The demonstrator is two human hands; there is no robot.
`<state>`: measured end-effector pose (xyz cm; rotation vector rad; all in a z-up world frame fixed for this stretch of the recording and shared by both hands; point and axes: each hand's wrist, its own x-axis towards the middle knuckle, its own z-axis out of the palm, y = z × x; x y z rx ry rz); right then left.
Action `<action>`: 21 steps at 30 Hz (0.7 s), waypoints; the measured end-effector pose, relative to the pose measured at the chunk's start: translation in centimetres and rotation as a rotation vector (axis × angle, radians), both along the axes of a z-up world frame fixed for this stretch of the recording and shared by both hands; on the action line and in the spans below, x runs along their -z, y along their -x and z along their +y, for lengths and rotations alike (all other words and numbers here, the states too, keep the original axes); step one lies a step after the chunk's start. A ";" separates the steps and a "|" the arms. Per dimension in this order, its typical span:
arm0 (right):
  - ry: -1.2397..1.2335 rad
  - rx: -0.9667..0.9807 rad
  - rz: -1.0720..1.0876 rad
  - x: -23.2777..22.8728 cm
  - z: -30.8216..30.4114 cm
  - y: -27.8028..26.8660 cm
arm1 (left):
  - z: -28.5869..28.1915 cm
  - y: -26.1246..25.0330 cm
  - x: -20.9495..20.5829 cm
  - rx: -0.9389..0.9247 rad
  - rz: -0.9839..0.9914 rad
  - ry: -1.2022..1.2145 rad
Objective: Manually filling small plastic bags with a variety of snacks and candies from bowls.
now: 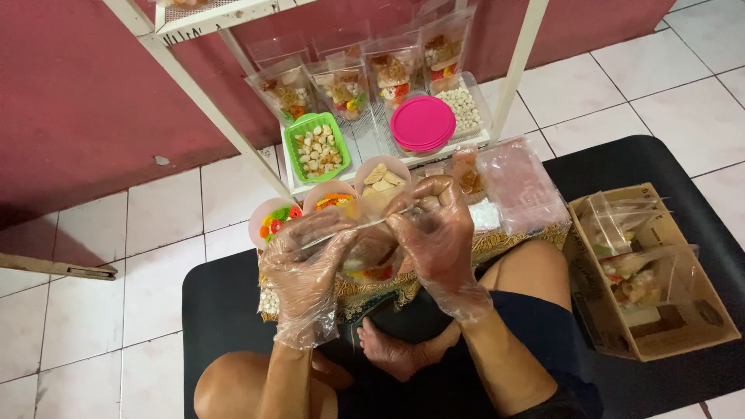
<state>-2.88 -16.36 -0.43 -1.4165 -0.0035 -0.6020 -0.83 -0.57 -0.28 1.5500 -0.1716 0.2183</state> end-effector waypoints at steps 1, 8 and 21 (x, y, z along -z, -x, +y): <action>0.000 0.001 0.001 0.0 0.0 0.1 | -0.1 0.1 -0.4 0.001 0.001 0.000; -0.031 -0.036 0.015 0.9 0.0 0.4 | 0.6 0.1 -1.4 0.154 0.042 -0.037; -0.035 -0.034 0.007 1.3 0.2 0.8 | -1.2 0.0 1.2 -0.099 -0.491 -0.329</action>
